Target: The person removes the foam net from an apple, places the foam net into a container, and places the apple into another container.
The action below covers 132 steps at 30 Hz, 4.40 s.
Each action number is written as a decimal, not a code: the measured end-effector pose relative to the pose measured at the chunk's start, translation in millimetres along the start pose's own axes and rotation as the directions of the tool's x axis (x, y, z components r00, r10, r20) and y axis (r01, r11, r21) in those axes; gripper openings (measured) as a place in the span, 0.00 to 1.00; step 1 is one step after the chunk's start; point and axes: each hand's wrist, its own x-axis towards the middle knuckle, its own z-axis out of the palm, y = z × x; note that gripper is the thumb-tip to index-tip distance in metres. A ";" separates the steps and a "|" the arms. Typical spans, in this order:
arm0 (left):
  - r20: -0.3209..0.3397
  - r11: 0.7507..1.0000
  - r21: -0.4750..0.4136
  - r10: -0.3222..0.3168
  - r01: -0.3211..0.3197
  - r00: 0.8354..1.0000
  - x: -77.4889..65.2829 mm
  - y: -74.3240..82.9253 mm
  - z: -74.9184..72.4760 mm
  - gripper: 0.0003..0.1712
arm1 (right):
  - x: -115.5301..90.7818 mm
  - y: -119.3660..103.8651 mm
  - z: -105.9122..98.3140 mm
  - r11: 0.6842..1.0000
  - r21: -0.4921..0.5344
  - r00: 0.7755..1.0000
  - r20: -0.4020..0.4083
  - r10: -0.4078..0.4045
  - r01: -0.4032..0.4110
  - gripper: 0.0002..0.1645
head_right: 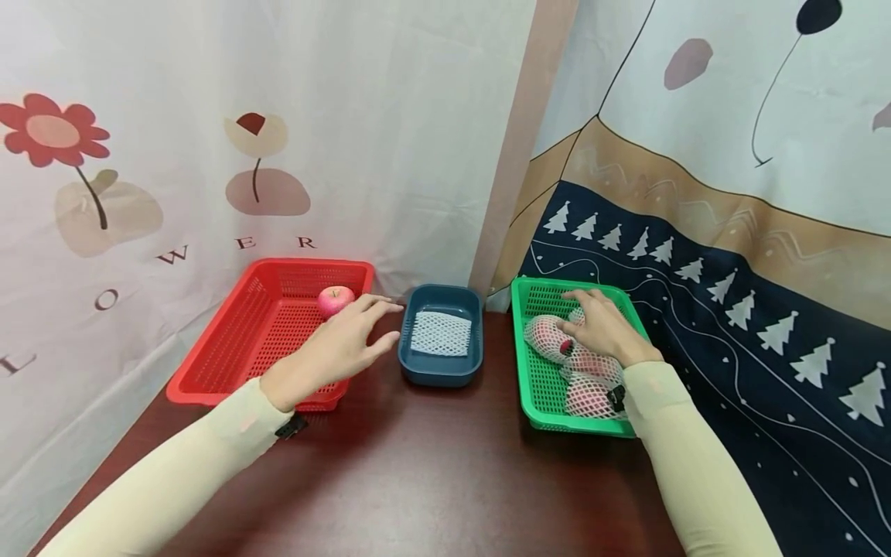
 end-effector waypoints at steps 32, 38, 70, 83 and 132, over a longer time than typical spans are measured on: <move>-0.031 0.982 -0.062 0.177 -0.179 0.984 -2.6 66.9 57.1 0.34 | 21.4 -12.9 13.6 1.000 -0.004 0.998 0.061 -0.021 0.021 0.43; -0.025 0.980 -0.080 0.182 -0.184 0.983 -0.5 74.8 62.7 0.33 | 25.1 -13.6 15.1 1.000 -0.025 0.998 0.069 -0.016 0.018 0.42; 0.081 0.981 -0.043 0.192 -0.189 0.978 14.4 109.0 105.7 0.33 | 45.1 -13.3 28.2 0.999 -0.048 0.989 0.148 0.024 -0.017 0.42; 0.122 0.983 -0.015 0.184 -0.184 0.975 25.7 125.0 124.7 0.41 | 52.3 -10.7 36.1 0.995 -0.093 0.984 0.172 0.047 -0.032 0.45; 0.270 0.997 0.009 0.069 -0.074 0.961 39.9 154.6 165.8 0.59 | 62.0 -22.8 42.6 0.959 -0.267 0.911 0.366 0.190 -0.092 0.51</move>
